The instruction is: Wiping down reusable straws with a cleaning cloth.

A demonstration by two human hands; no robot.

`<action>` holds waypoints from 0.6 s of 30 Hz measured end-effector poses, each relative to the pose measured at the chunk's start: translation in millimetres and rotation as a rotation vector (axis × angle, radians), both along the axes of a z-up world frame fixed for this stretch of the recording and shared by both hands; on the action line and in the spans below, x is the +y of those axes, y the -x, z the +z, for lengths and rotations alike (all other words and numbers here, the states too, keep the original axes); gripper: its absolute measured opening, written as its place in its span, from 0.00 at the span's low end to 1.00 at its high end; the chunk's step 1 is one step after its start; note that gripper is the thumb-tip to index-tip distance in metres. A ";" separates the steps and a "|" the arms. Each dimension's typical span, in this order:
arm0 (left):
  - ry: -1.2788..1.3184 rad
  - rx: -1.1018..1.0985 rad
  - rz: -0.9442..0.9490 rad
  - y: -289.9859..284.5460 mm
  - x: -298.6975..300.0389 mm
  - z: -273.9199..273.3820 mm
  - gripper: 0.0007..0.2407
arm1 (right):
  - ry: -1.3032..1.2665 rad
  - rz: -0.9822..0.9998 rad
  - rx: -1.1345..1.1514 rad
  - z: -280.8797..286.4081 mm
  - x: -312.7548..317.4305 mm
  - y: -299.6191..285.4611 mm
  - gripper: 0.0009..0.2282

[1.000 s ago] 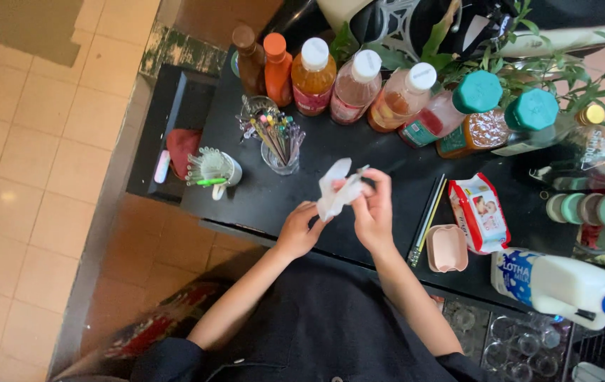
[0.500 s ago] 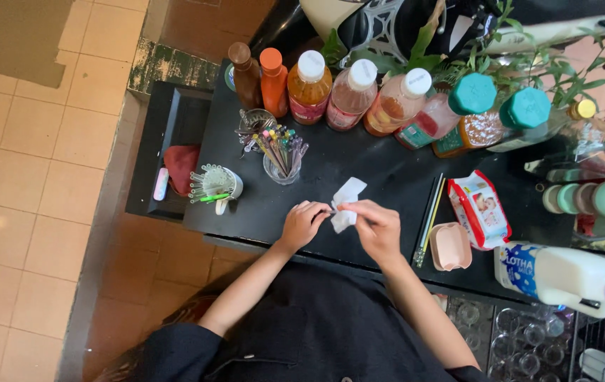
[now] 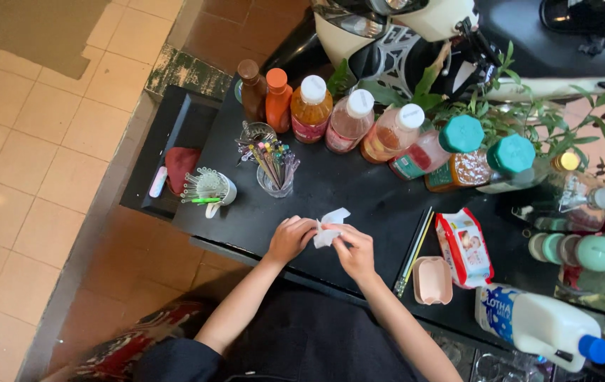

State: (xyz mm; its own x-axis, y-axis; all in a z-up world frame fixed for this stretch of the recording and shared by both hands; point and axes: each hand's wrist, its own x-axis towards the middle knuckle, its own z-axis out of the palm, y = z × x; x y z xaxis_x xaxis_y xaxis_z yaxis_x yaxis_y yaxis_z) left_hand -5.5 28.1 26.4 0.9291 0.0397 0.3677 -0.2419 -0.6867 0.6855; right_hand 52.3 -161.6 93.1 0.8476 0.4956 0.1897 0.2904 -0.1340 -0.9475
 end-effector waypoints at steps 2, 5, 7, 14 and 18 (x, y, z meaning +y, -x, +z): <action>-0.010 -0.004 0.012 2.3 -2.2 -7.6 0.05 | 0.031 0.036 -0.035 -9.1 -3.4 -2.8 0.12; -0.025 -0.004 0.019 0.2 0.8 -5.0 0.05 | 0.049 0.058 -0.080 11.8 3.0 -10.5 0.13; -0.027 0.006 0.014 2.7 1.4 -1.7 0.05 | 0.040 0.046 -0.082 30.4 7.4 -9.6 0.13; 0.059 0.043 -0.004 3.3 4.0 -2.4 0.07 | -0.034 -0.037 -0.226 34.8 17.0 -1.7 0.08; 0.097 0.079 -0.026 0.7 7.4 11.0 0.04 | -0.045 -0.088 -0.232 23.8 18.0 4.5 0.07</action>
State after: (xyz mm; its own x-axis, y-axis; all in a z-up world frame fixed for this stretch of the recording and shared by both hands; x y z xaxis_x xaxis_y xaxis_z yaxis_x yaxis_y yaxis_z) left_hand -6.1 35.5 37.4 0.9561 0.0472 0.2893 -0.2017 -0.6102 0.7661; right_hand 47.8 -143.6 117.0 0.8183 0.4086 0.4043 0.4897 -0.1273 -0.8625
